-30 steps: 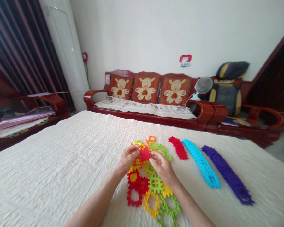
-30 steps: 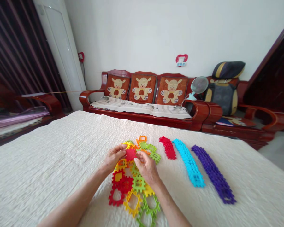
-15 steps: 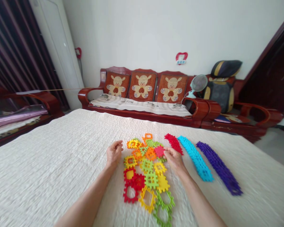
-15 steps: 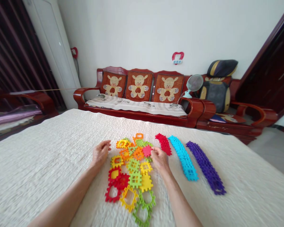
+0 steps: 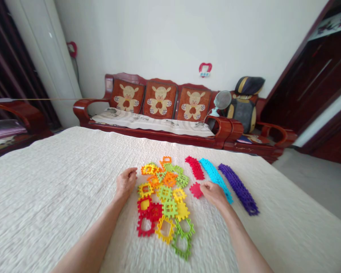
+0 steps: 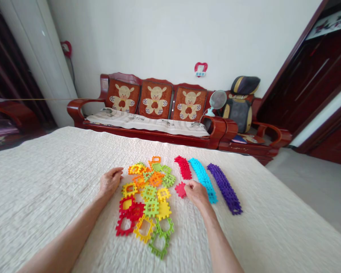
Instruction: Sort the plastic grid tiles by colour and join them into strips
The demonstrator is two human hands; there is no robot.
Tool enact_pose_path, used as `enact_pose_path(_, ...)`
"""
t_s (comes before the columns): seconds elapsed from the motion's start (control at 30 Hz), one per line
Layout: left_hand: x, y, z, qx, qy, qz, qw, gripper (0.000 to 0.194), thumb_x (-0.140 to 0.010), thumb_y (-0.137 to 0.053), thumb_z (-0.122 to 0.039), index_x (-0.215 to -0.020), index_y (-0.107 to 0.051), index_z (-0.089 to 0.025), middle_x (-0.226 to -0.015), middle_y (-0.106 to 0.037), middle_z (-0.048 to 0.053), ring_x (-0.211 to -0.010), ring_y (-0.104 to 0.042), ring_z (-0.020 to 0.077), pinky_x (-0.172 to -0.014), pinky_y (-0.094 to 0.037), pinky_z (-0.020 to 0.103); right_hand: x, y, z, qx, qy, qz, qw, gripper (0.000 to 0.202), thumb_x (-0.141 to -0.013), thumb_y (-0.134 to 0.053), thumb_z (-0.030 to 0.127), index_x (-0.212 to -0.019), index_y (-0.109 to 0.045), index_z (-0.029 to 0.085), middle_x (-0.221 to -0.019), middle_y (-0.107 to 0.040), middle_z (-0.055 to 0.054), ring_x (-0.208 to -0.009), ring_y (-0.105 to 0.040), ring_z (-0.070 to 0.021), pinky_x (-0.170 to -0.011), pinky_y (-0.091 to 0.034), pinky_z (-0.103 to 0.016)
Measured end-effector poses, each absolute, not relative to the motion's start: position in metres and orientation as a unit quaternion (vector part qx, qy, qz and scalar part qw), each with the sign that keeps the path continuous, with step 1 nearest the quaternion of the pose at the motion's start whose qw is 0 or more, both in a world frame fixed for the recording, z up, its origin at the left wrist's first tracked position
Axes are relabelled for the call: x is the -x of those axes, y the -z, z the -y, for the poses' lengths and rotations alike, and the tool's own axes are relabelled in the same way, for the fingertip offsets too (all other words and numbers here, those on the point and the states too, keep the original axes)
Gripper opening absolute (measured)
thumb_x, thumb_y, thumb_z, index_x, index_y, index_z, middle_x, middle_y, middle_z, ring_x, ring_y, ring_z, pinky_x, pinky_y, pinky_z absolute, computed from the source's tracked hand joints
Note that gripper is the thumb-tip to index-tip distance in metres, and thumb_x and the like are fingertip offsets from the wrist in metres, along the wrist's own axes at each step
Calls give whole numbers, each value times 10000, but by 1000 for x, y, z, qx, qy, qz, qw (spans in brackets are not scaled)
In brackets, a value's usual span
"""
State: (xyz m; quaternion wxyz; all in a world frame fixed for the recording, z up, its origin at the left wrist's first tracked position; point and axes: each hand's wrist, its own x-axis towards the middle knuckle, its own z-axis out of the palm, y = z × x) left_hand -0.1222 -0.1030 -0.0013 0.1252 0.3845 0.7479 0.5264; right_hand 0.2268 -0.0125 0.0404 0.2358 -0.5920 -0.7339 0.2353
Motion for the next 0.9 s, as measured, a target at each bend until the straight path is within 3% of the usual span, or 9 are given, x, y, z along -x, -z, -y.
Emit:
enact_pose_path(0.07,121,-1,104,-383,-521,-752,124,350,-742,-454,-333,-974,-669,-185,-740,-699,31,-623,-639,163,-635,-492,263,-230,-36,18,592,-165,758,219,217,-686,-548,366,-754,-665,196,-776,-679,-43,-761,-619,-199,-694,-459,-293)
enact_pose_path(0.17,120,-3,105,-383,-517,-755,124,343,-737,-459,-330,-963,-675,-189,-713,-696,26,-608,-635,165,-625,-490,262,-227,-30,28,573,-120,782,214,462,-662,-596,417,-1040,-623,154,-1003,-649,-104,-943,-592,-233,-819,-446,-327)
enact_pose_path(0.23,120,-4,105,-385,-518,-754,123,335,-735,-462,-323,-956,-675,-190,-694,-692,21,-605,-634,167,-619,-490,264,-224,-27,36,561,-92,796,209,543,-662,-601,419,-1128,-577,142,-1057,-618,-123,-1011,-560,-251,-868,-426,-347)
enact_pose_path(0.4,120,-4,105,-391,-524,-746,127,329,-733,-459,-315,-950,-667,-180,-715,-697,27,-632,-644,175,-613,-492,265,-218,-25,37,552,-93,799,220,457,-693,-581,383,-1099,-574,173,-998,-613,-97,-963,-566,-234,-854,-430,-335)
enact_pose_path(0.6,121,-3,105,-389,-516,-753,122,329,-726,-471,-321,-947,-672,-184,-719,-700,28,-601,-635,171,-614,-494,268,-209,-22,10,594,-59,723,349,527,-740,-535,386,-1197,-486,128,-1095,-560,-139,-1009,-534,-241,-895,-411,-345)
enact_pose_path(0.9,120,-7,105,-380,-507,-763,128,336,-714,-464,-320,-937,-678,-187,-708,-700,16,-619,-641,158,-620,-491,237,-202,-3,2,593,42,715,368,511,-765,-503,388,-1189,-479,104,-1047,-540,-148,-1013,-484,-287,-896,-381,-403)
